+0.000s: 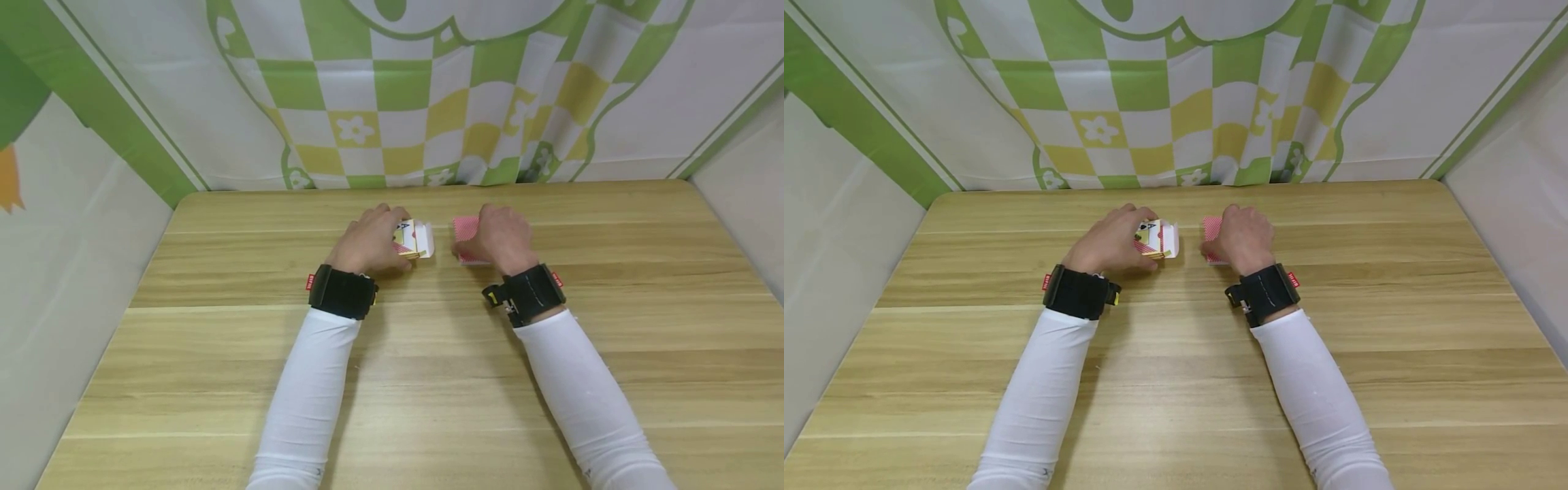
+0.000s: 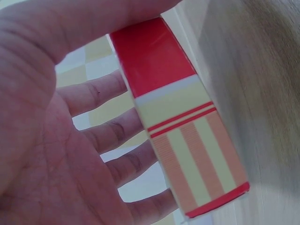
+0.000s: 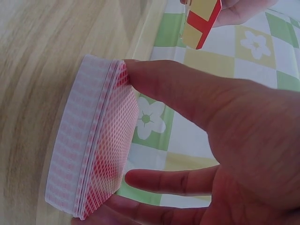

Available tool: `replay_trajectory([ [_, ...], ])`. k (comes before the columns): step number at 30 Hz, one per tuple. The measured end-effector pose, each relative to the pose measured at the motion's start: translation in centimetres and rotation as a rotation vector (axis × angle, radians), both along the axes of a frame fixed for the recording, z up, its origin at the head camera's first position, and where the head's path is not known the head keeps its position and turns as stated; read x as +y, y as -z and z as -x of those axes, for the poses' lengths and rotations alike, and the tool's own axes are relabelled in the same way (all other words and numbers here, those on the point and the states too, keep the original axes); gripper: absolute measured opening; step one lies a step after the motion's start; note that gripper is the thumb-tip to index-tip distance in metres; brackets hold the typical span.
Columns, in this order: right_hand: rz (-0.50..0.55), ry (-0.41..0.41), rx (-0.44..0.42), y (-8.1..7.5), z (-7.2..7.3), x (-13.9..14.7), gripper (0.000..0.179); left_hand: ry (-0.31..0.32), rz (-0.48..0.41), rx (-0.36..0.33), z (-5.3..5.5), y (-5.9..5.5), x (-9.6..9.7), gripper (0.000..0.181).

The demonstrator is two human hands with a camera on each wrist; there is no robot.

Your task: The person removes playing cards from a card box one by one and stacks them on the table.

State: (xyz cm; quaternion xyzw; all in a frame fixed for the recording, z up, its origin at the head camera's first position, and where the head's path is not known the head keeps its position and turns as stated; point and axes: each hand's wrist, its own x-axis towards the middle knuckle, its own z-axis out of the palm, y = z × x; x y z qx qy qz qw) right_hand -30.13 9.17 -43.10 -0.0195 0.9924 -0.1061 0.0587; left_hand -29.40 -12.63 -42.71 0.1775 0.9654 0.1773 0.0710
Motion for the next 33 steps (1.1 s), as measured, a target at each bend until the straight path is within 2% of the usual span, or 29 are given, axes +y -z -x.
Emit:
replay_trajectory([
  [21, -0.003, -0.006, -0.027, -0.01, -0.07, -0.08, 0.064, -0.005, 0.0, -0.013, -0.04, 0.06, -0.05, 0.076],
  [26, 0.02, 0.027, -0.038, -0.09, 0.0, -0.16, 0.067, -0.006, 0.001, -0.015, -0.05, 0.08, -0.08, 0.076],
  [29, 0.057, 0.058, -0.012, 0.02, 0.1, -0.19, 0.067, -0.006, 0.0, -0.013, -0.06, 0.06, -0.09, 0.077],
  [33, 0.115, 0.102, 0.077, 0.44, 0.3, -0.12, 0.075, -0.004, 0.0, -0.009, -0.06, 0.03, -0.07, 0.077],
])
